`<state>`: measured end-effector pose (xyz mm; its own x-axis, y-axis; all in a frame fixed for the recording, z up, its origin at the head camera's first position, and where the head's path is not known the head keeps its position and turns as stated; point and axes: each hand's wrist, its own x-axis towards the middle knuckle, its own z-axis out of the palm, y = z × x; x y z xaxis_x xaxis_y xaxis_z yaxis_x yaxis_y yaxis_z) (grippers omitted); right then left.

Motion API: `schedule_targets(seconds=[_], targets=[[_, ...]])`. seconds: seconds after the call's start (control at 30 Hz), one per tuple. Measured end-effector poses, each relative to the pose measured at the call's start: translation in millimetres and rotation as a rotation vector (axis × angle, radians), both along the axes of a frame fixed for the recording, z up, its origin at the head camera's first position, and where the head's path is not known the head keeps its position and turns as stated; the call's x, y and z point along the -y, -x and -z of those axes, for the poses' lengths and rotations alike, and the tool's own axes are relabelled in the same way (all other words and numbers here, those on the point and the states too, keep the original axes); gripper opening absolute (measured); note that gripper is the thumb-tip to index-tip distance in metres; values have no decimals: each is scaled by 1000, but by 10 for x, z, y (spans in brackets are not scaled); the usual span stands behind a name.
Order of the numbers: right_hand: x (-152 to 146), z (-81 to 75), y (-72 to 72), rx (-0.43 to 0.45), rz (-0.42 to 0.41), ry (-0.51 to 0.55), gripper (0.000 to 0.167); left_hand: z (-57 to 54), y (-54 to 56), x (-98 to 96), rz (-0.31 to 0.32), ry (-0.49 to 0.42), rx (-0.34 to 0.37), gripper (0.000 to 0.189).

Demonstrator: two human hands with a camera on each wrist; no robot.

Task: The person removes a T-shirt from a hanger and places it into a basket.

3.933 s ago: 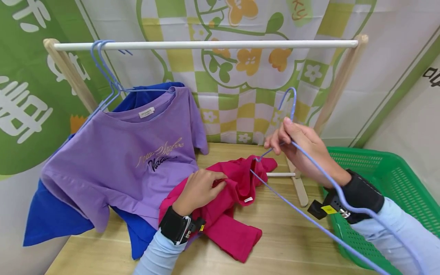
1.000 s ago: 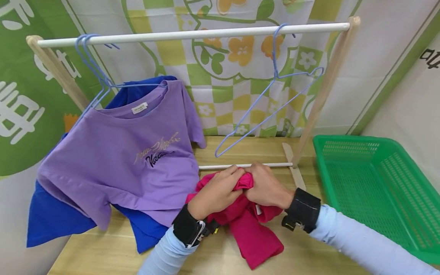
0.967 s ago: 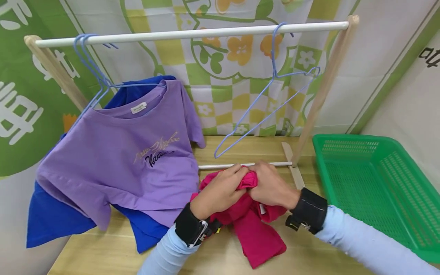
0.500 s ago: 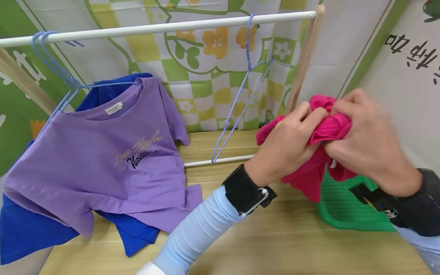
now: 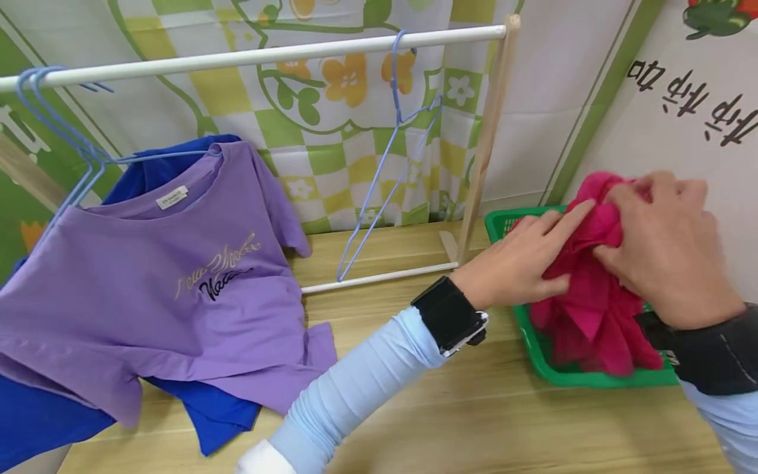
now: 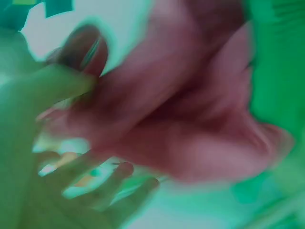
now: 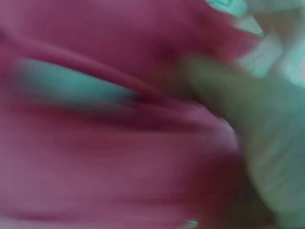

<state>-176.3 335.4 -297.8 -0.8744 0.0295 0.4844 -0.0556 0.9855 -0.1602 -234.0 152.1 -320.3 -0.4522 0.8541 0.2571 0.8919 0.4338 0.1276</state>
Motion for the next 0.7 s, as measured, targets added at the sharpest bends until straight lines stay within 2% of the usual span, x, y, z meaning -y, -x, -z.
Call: schedule_targets(seconds=[0.03, 0.1, 0.13, 0.17, 0.27, 0.37, 0.43, 0.57, 0.63, 0.7], targets=[[-38, 80, 44, 145, 27, -40, 56, 130, 31, 66, -29, 80, 29, 88], [-85, 217, 162, 344, 26, -61, 68, 386, 95, 240, -80, 169, 88, 86], [-92, 267, 228, 403, 5, -44, 70, 497, 132, 344, -93, 181, 93, 82], [-91, 310, 304, 413, -31, -28, 70, 592, 166, 457, -109, 172, 109, 76], [1, 353, 530, 422, -129, 74, 74, 781, 240, 853, -158, 114, 144, 64], [174, 369, 778, 423, -214, 214, 81, 864, 249, 1305, -219, 55, 190, 55], [303, 407, 944, 408, -251, 348, 86, 907, 210, 1606, -265, 7, 209, 51], [636, 550, 1286, 307, -282, 629, 80, 938, 66, 2226, -360, -92, 167, 44], [788, 627, 1451, 229, -284, 769, 67, 927, -8, 2493, -411, -144, 104, 42], [932, 698, 1606, 152, -292, 910, 48, 875, -83, 2752, -468, -198, 55, 41]])
